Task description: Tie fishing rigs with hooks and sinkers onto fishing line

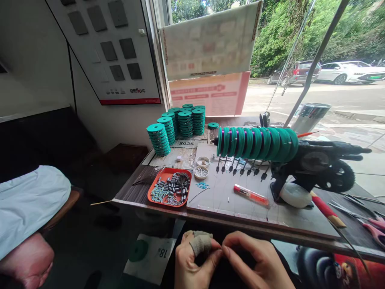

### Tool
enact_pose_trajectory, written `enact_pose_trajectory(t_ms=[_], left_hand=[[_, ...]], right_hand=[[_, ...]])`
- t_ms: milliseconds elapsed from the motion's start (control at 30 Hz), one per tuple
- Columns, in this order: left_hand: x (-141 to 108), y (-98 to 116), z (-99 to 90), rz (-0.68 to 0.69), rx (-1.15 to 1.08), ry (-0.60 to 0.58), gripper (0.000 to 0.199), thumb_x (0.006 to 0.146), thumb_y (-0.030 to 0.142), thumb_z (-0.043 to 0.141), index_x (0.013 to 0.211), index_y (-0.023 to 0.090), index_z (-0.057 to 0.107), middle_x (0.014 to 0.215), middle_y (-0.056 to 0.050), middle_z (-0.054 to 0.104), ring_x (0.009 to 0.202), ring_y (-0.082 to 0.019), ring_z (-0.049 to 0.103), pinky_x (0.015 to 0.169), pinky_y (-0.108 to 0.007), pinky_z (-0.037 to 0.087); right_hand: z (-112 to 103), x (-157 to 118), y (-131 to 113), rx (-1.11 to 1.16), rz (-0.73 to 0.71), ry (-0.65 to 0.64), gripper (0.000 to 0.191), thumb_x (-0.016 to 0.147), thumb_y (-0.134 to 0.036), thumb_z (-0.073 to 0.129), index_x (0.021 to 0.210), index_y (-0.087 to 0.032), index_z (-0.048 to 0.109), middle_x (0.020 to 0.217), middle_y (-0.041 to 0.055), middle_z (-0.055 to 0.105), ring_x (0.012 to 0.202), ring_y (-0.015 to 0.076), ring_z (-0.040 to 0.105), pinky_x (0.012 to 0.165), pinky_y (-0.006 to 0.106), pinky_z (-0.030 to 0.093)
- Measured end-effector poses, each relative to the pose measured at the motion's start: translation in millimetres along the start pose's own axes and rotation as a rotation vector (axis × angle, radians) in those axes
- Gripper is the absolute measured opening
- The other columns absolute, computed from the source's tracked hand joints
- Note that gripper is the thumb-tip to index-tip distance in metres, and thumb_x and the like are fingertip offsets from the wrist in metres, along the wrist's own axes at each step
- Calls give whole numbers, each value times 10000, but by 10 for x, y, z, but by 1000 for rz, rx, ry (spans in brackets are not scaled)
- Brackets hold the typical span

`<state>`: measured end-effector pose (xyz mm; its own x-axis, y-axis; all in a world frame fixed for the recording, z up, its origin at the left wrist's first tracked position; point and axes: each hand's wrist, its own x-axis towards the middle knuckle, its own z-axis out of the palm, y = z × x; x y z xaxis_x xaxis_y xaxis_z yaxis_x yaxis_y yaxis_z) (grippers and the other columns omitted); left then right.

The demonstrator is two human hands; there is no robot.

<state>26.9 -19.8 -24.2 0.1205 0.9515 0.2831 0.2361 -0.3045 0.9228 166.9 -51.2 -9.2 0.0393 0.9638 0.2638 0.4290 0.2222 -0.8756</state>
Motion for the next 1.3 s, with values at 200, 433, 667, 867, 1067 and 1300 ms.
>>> enact_pose_trajectory(t_ms=[200,433,667,867,1067,1300], left_hand=[[10,25,23,64,45,28,280,718,472,643,615,215,685,607,-13,649,602,-170,613,594,-269,466],[4,1,16,89,68,23,260,734,453,635,631,219,681,636,-17,652,625,-175,626,599,-275,472],[-1,-43,24,186,115,32,221,767,401,616,648,225,676,611,-13,643,605,-171,598,565,-274,450],[24,-10,4,321,168,42,95,765,270,638,680,231,654,634,3,644,618,-155,565,579,-264,429],[43,29,-20,366,202,24,73,745,186,645,686,227,637,633,13,637,612,-146,551,590,-262,427],[32,15,-37,303,175,-9,73,721,165,666,691,229,646,646,13,636,635,-151,566,568,-246,435]], right_hand=[[-2,-9,19,-24,-22,-20,251,875,-345,430,721,-199,565,624,-10,604,553,119,558,503,197,392],[1,-13,30,-34,-34,-24,231,872,-327,439,717,-201,556,604,-22,575,520,105,516,490,192,379],[-12,-10,28,-95,-58,-47,218,873,-299,425,725,-197,547,604,-26,563,512,97,503,497,180,381],[-24,-3,16,-132,-89,-40,198,866,-260,427,721,-198,547,583,-45,548,491,82,494,480,156,375],[-31,2,8,-139,-114,-27,175,858,-239,434,729,-200,546,609,-45,572,512,79,524,503,145,395],[-36,3,-3,-116,-129,-15,158,856,-228,445,735,-207,544,622,-53,576,522,71,527,516,134,400]])
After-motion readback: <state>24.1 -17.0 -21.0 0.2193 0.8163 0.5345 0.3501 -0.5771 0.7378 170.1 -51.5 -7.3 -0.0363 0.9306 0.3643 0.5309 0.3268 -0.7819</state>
